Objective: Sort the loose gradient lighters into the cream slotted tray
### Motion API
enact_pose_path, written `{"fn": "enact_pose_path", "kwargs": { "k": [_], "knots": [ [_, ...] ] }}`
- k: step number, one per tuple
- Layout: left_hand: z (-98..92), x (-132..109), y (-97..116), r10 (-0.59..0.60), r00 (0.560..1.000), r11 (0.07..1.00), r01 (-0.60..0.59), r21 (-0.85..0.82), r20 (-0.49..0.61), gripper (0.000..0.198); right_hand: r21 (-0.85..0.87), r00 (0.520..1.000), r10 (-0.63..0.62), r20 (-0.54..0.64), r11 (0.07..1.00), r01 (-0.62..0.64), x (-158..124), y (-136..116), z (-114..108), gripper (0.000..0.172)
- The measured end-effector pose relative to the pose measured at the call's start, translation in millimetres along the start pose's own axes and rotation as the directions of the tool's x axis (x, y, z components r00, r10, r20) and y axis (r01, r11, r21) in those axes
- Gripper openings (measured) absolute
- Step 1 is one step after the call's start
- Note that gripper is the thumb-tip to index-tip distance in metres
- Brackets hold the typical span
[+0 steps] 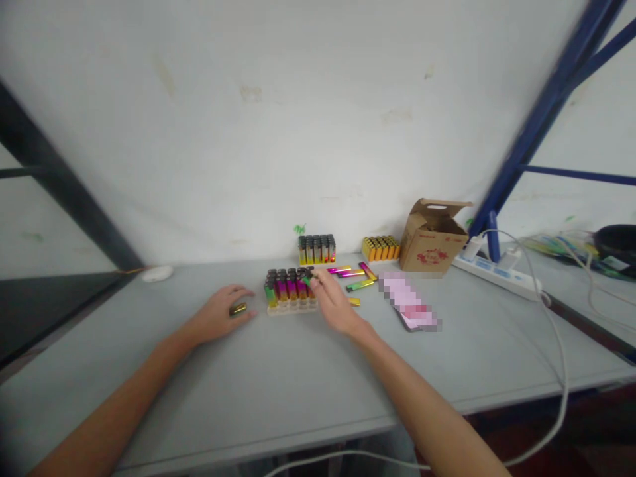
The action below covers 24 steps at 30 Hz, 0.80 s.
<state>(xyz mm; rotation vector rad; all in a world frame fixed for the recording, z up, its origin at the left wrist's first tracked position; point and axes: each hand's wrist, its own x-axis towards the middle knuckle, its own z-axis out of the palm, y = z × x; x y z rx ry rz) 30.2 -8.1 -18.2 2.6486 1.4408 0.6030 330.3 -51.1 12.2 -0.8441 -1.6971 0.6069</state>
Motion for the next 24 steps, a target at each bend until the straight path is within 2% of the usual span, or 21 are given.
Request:
{"fn": "enact_pose_path", "kwargs": {
  "k": [3, 6, 9, 14, 18, 24],
  "knots": [
    [-2.5, -0.6, -5.3, -0.001, 1.0, 0.999, 0.002, -0.033, 0.02, 0.052, -0.249, 0.974, -0.195, 0.118, 0.943, 0.219, -6.4, -1.8, 5.6, 0.02],
    [-5.9, -1.3, -10.0, -0.017, 0.999, 0.999, 0.019, -0.03, 0.049, 0.056, -0.323, 0.954, -0.223, 0.202, 0.904, 0.28, -10.4, 1.1, 7.1, 0.021],
    [-8.6, -1.5, -11.4, -0.031, 0.998, 0.999, 0.032, -0.018, 0.063, 0.058, -0.308, 0.959, -0.197, 0.203, 0.917, 0.253, -11.2, 6.9, 11.0, 0.023],
    [-8.7, -0.8, -6.7, -0.04, 0.997, 0.999, 0.041, -0.01, 0.061, 0.057, -0.324, 0.993, -0.09, 0.08, 0.939, 0.111, -7.9, 14.8, 22.9, 0.022],
    [-6.3, 0.1, -2.8, -0.041, 0.998, 0.999, 0.04, 0.006, 0.038, 0.055, -0.343, 0.994, -0.04, 0.105, 0.937, 0.074, -6.5, 18.7, 29.7, 0.021],
    [-5.9, 1.4, -1.0, -0.046, 0.997, 0.999, 0.046, 0.005, 0.059, 0.057, -0.343, 0.991, 0.013, 0.13, 0.939, 0.033, -6.0, 20.9, 36.8, 0.027]
  ]
}}
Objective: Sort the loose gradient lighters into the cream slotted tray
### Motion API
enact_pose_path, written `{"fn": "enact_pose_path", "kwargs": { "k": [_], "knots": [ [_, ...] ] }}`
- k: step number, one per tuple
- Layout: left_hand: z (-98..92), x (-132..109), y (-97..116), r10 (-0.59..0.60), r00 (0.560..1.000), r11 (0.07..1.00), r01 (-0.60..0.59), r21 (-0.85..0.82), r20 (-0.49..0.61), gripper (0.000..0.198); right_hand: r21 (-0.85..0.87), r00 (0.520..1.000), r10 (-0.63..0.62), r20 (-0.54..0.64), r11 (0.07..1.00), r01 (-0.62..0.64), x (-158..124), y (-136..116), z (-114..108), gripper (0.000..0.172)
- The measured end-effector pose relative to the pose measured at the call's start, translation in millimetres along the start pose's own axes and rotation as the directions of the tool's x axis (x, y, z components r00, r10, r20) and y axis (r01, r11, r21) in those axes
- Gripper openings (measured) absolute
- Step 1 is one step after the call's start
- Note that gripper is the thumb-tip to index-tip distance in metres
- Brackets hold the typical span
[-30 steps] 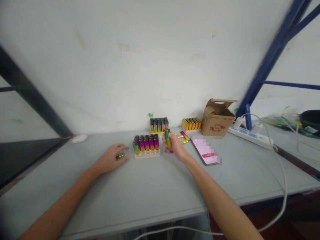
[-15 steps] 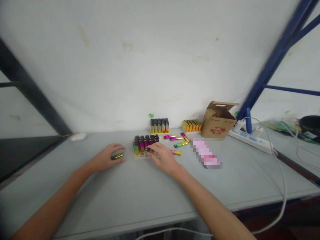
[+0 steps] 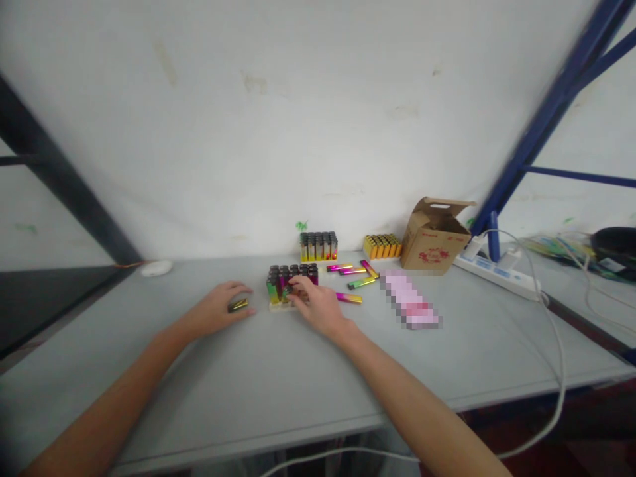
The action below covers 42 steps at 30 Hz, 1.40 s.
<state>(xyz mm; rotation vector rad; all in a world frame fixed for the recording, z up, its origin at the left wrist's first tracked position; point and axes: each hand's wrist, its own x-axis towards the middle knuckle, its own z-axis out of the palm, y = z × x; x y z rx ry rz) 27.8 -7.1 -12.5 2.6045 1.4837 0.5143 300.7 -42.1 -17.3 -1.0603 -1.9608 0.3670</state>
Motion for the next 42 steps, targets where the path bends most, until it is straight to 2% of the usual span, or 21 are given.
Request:
{"fn": "enact_pose_path", "kwargs": {
  "k": [2, 4, 8, 11, 15, 18, 20, 21, 24, 26, 28, 31, 34, 39, 42],
  "knots": [
    [0.0, 0.2, 0.7, 0.0, 1.0, 1.0, 0.0, 0.002, 0.0, 0.056, -0.082, 1.0, -0.026, -0.014, 0.996, 0.025, 1.4, -2.8, 0.6, 0.024],
    [0.3, 0.5, 1.1, 0.005, 1.0, 1.0, -0.005, 0.001, -0.001, 0.055, -0.208, 0.991, -0.112, -0.07, 0.974, 0.095, 2.6, -6.4, 0.2, 0.021],
    [2.2, 1.8, -0.5, 0.006, 1.0, 1.0, -0.006, -0.01, -0.013, 0.056, -0.462, 0.945, -0.279, -0.169, 0.87, 0.174, 2.3, -13.4, -0.6, 0.024],
    [4.0, 2.7, -3.5, 0.004, 1.0, 1.0, -0.004, -0.012, -0.029, 0.057, -0.543, 0.948, -0.3, -0.104, 0.816, 0.199, 0.9, -17.8, -0.1, 0.035],
    [3.8, 1.9, -6.0, 0.002, 1.0, 1.0, -0.002, -0.001, -0.026, 0.06, -0.523, 0.953, -0.301, -0.041, 0.819, 0.236, 2.9, -15.6, -6.5, 0.042],
    [0.2, 0.3, -5.6, 0.01, 1.0, 1.0, -0.011, -0.012, -0.012, 0.058, -0.476, 0.955, -0.247, -0.165, 0.868, 0.142, 8.9, 3.4, -22.9, 0.038],
    [-3.3, -0.9, -5.5, 0.02, 1.0, 1.0, -0.02, -0.019, 0.0, 0.055, -0.451, 0.951, -0.129, -0.28, 0.892, -0.012, 13.1, 24.7, -38.3, 0.034],
    [-5.1, -1.6, -5.9, 0.029, 1.0, 0.999, -0.029, -0.023, 0.008, 0.054, -0.455, 0.959, -0.06, -0.279, 0.887, -0.077, 14.7, 36.4, -46.7, 0.034],
    [-10.1, -4.5, -11.0, 0.052, 0.998, 0.998, -0.051, -0.038, 0.022, 0.05, -0.506, 0.973, 0.138, -0.183, 0.836, -0.214, 16.5, 67.9, -71.0, 0.032],
    [-13.2, -7.3, -17.4, 0.047, 0.999, 0.998, -0.047, -0.037, -0.002, 0.049, -0.529, 0.957, 0.26, -0.126, 0.799, -0.287, 15.6, 81.4, -85.0, 0.031],
    [-15.8, -10.1, -24.5, 0.027, 0.999, 0.999, -0.028, -0.033, -0.04, 0.046, -0.52, 0.945, 0.326, -0.035, 0.802, -0.295, 13.8, 88.9, -96.3, 0.035],
    [-17.6, -12.9, -33.0, 0.009, 0.998, 0.999, -0.011, -0.048, -0.054, 0.041, -0.47, 0.931, 0.343, 0.122, 0.846, -0.25, 10.0, 94.2, -106.9, 0.046],
    [-14.9, -12.5, -35.3, 0.019, 0.999, 0.998, -0.022, -0.063, -0.049, 0.038, -0.43, 0.911, 0.357, 0.205, 0.869, -0.244, 6.9, 97.0, -109.3, 0.046],
    [-5.1, -7.2, -22.0, 0.032, 0.995, 0.997, -0.038, -0.065, -0.097, 0.036, -0.429, 0.907, 0.344, 0.243, 0.877, -0.218, 6.3, 94.8, -100.3, 0.036],
    [-0.1, -3.0, -7.3, 0.072, 0.99, 0.995, -0.08, -0.061, -0.12, 0.032, -0.374, 0.931, 0.278, 0.237, 0.91, -0.176, 8.3, 88.2, -92.0, 0.031]
  ]
}}
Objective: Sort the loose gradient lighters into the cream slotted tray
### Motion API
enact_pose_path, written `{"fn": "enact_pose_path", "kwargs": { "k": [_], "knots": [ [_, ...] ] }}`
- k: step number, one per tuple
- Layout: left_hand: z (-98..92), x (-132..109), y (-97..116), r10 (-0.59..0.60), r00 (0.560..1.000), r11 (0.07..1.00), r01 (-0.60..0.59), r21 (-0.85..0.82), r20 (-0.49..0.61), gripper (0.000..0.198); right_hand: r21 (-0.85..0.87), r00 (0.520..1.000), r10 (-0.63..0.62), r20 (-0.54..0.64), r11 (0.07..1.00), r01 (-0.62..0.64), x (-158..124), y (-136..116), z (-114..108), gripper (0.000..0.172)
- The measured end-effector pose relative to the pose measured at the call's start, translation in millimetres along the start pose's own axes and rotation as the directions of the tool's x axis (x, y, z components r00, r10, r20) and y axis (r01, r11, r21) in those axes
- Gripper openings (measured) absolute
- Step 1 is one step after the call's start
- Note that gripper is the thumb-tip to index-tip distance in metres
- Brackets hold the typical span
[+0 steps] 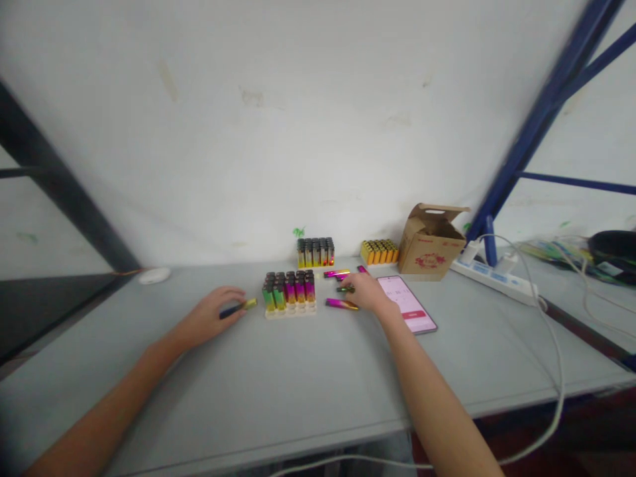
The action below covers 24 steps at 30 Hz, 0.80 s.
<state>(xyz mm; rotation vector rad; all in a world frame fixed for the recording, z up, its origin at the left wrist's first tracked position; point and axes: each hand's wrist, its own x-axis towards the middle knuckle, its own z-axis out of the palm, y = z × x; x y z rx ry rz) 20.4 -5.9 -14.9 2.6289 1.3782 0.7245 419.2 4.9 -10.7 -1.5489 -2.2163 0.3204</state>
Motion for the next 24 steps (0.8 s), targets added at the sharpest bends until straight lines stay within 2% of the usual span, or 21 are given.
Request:
{"fn": "enact_pose_path", "kwargs": {
  "k": [2, 4, 6, 8, 11, 13, 15, 17, 19, 22, 24],
  "knots": [
    [3.2, 2.4, 8.0, 0.023, 1.0, 1.0, -0.023, -0.001, 0.01, 0.029, 0.088, 0.995, -0.068, -0.077, 0.993, 0.075, 1.5, -7.7, 2.1, 0.026],
    [4.7, 3.5, 12.6, 0.03, 0.999, 1.0, -0.03, -0.001, 0.026, 0.028, 0.214, 0.976, -0.085, -0.199, 0.968, 0.128, 3.0, -16.0, 3.2, 0.025],
    [3.5, 3.5, 13.4, 0.029, 0.999, 1.0, -0.029, 0.001, 0.032, 0.031, 0.376, 0.954, -0.041, -0.297, 0.913, 0.157, 4.2, -24.4, 3.7, 0.027],
    [-1.2, 2.9, 10.9, 0.01, 1.0, 1.0, -0.01, 0.0, 0.006, 0.036, 0.552, 0.946, 0.02, -0.324, 0.816, 0.172, 5.0, -32.6, 3.7, 0.028],
    [-12.4, 1.9, 4.1, -0.072, 0.993, 0.997, 0.071, -0.016, -0.097, 0.042, 0.754, 0.949, 0.109, -0.295, 0.637, 0.161, 5.2, -43.5, 2.7, 0.029],
    [-18.4, 1.6, 0.0, -0.133, 0.979, 0.991, 0.13, -0.026, -0.154, 0.044, 0.864, 0.952, 0.18, -0.247, 0.485, 0.133, 5.0, -49.3, 0.4, 0.032],
    [-20.5, 1.7, -2.2, -0.167, 0.972, 0.986, 0.165, -0.025, -0.165, 0.044, 0.947, 0.954, 0.238, -0.18, 0.303, 0.103, 4.4, -53.9, -4.2, 0.038],
    [-18.7, 2.0, -2.5, -0.163, 0.976, 0.987, 0.162, -0.021, -0.145, 0.044, 0.983, 0.952, 0.275, -0.132, 0.161, 0.09, 2.8, -56.9, -11.8, 0.041],
    [-15.1, 2.4, -1.5, -0.136, 0.984, 0.991, 0.135, -0.02, -0.114, 0.044, 0.991, 0.946, 0.301, -0.122, 0.097, 0.097, 0.2, -57.5, -21.5, 0.04],
    [-11.0, 3.1, 0.4, -0.111, 0.991, 0.994, 0.11, -0.014, -0.076, 0.045, 0.995, 0.946, 0.309, -0.095, 0.06, 0.08, -5.2, -52.5, -36.5, 0.034],
    [-10.4, 3.4, 1.1, -0.111, 0.991, 0.994, 0.111, -0.006, -0.07, 0.046, 0.998, 0.953, 0.297, -0.066, 0.03, 0.06, -8.4, -45.8, -44.3, 0.037]
  ]
}}
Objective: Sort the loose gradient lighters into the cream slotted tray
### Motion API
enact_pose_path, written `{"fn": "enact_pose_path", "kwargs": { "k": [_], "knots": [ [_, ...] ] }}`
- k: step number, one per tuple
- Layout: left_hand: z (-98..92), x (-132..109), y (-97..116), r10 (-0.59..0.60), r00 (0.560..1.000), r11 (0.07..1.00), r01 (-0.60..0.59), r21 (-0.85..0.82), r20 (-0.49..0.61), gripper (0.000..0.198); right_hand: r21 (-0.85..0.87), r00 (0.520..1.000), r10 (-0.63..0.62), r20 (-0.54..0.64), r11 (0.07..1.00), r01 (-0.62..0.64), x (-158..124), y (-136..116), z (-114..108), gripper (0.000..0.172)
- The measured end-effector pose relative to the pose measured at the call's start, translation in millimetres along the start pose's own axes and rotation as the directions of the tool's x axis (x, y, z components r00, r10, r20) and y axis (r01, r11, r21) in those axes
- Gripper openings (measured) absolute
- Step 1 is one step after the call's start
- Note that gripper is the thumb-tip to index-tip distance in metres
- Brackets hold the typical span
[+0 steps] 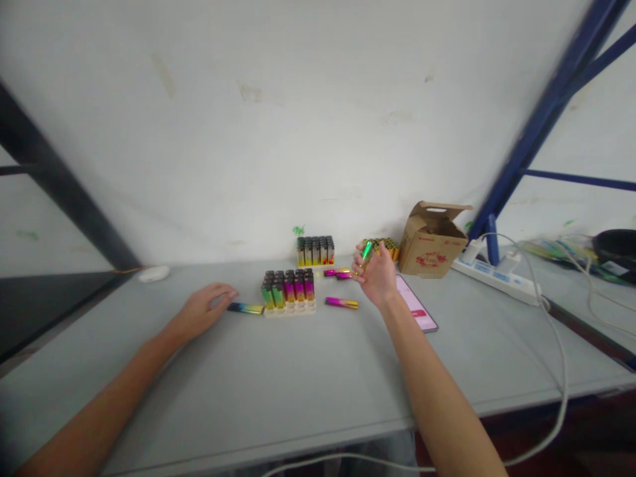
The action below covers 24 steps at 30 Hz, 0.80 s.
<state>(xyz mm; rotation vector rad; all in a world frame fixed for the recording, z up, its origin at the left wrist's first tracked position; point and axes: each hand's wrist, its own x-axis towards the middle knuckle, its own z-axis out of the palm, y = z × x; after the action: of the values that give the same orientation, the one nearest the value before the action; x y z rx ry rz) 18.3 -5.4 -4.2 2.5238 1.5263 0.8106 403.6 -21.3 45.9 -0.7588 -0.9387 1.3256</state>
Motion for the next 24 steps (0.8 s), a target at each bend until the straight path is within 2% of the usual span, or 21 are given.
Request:
{"fn": "enact_pose_path", "kwargs": {
  "k": [3, 6, 10, 14, 17, 24],
  "knots": [
    [-0.5, 0.4, 0.6, -0.007, 1.0, 1.0, 0.007, 0.011, -0.009, 0.047, -0.03, 1.0, 0.019, -0.017, 0.999, -0.02, 1.6, -5.1, -9.5, 0.036],
    [-0.7, 0.7, 0.7, -0.011, 1.0, 1.0, 0.011, 0.019, -0.017, 0.048, -0.089, 0.997, 0.071, -0.022, 0.993, -0.072, 3.9, -1.3, -8.6, 0.034],
    [-2.7, 0.7, -1.7, -0.011, 1.0, 1.0, 0.011, 0.023, -0.022, 0.048, -0.063, 0.972, 0.229, 0.048, 0.972, -0.226, 3.3, 17.1, 10.4, 0.03],
    [-6.5, 0.2, -6.3, -0.043, 0.996, 0.999, 0.045, 0.029, -0.077, 0.049, -0.061, 0.904, 0.39, 0.177, 0.921, -0.385, -1.2, 42.0, 32.1, 0.025],
    [-6.8, -0.5, -8.6, -0.052, 0.995, 0.998, 0.054, 0.028, -0.084, 0.049, -0.092, 0.877, 0.423, 0.227, 0.906, -0.413, -3.9, 54.4, 40.3, 0.022],
    [-3.7, -0.9, -9.0, -0.044, 0.997, 0.998, 0.046, 0.031, -0.07, 0.05, -0.104, 0.879, 0.429, 0.207, 0.903, -0.417, -5.2, 60.2, 44.5, 0.023]
  ]
}}
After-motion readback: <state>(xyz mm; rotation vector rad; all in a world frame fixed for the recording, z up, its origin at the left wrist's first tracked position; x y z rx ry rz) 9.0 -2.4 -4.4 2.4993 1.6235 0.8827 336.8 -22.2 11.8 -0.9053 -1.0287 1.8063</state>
